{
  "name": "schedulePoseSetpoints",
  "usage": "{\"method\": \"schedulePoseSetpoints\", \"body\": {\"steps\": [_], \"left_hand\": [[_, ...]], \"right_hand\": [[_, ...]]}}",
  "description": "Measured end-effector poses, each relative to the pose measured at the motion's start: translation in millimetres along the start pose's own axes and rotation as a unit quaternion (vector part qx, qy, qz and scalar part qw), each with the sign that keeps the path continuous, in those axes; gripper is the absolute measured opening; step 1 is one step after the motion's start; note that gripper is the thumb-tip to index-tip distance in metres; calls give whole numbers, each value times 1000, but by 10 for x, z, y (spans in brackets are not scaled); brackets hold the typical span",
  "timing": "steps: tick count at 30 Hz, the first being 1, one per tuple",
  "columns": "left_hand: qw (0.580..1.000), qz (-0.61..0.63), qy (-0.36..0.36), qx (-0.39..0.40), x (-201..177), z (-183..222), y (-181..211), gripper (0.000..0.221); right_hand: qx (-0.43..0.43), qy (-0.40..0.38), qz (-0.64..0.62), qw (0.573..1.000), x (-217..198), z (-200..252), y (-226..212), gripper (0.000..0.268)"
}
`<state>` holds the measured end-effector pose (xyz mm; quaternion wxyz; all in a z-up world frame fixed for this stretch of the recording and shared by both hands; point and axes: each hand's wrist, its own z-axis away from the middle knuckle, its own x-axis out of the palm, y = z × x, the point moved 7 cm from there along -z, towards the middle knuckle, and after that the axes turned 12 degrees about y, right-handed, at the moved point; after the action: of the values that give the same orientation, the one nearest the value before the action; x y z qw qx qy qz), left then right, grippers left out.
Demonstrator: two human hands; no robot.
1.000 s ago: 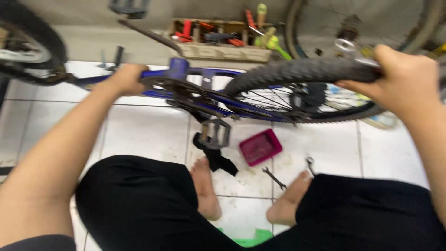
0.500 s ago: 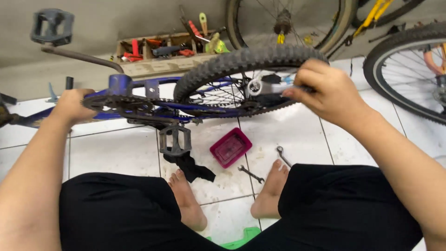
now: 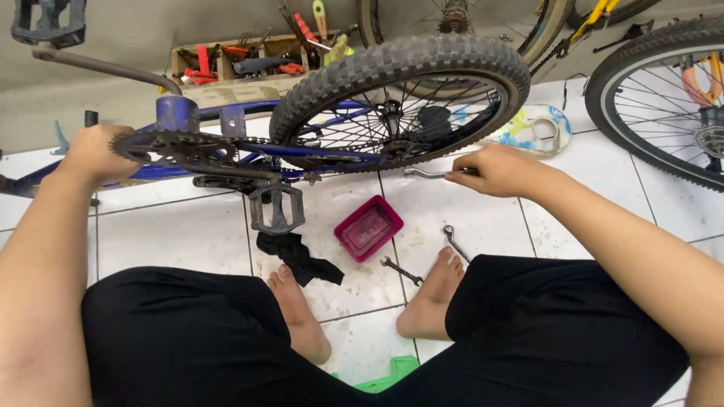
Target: Loosening the rear wheel axle nut of a bicycle using a wrench
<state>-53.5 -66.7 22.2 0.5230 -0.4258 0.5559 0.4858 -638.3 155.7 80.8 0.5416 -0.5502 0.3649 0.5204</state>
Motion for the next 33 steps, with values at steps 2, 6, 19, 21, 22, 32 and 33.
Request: {"method": "schedulePoseSetpoints", "body": {"steps": [2, 6, 19, 21, 22, 32, 33], "left_hand": [[1000, 5, 6, 3, 44, -10, -28, 21], [999, -33, 28, 11, 169, -88, -151, 19], [999, -5, 44, 26, 163, -100, -170, 27], [999, -16, 28, 2, 138, -62, -140, 24], [1000, -16, 27, 1, 176, -68, -188, 24], [997, -28, 55, 42, 322, -129, -294, 24], [997, -31, 58, 47, 321, -140, -295, 24]], "right_hand": [[-23, 23, 1, 999, 171, -68, 49, 29], [-62, 100, 30, 993, 297, -177, 21, 34], [-109, 200, 120, 966, 274, -173, 34, 32], [-119, 221, 174, 952, 250, -136, -42, 33], [-120, 220, 173, 953, 253, -141, -74, 33], [-108, 189, 262, 940, 42, -314, -469, 25], [-115, 163, 283, 938, 63, -363, -533, 16]]}}
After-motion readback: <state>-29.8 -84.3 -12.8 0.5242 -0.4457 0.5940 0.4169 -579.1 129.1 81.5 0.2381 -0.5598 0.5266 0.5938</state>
